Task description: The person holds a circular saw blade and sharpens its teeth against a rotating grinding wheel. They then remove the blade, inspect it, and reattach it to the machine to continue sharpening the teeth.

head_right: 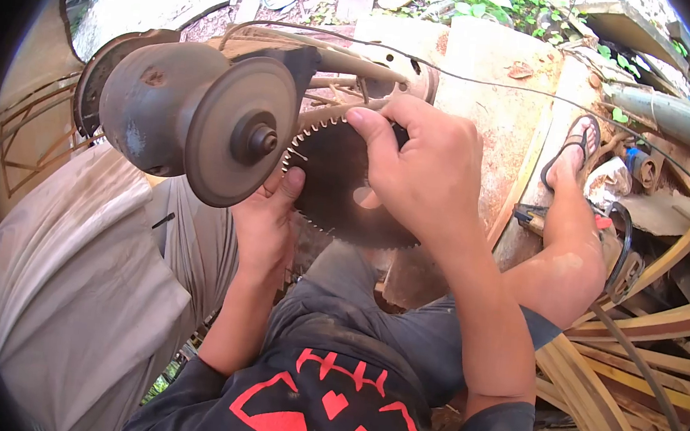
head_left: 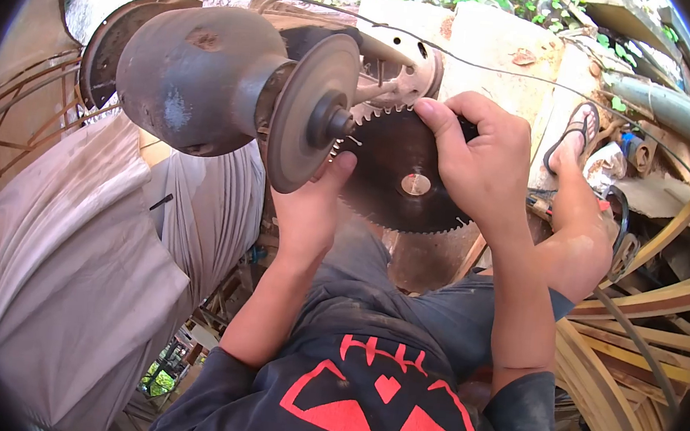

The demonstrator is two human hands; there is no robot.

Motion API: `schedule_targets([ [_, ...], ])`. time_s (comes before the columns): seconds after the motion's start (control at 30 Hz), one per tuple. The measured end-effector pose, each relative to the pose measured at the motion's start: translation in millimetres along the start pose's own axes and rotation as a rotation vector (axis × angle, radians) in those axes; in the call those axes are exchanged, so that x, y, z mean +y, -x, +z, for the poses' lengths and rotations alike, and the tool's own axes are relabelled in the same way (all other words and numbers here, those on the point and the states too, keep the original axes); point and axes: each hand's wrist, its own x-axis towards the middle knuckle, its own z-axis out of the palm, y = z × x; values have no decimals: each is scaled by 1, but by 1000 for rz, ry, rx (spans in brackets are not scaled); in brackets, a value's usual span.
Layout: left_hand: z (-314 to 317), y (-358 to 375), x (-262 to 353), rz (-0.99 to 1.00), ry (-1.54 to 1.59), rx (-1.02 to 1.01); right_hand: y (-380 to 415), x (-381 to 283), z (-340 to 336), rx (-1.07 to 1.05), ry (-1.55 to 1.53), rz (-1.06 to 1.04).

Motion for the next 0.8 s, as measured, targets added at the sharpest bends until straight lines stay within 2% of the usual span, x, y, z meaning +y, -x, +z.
schedule_targets([
  [0.8,-1,-4,11,-20,-28,-28,-3,-2,4,33,-3,-28],
])
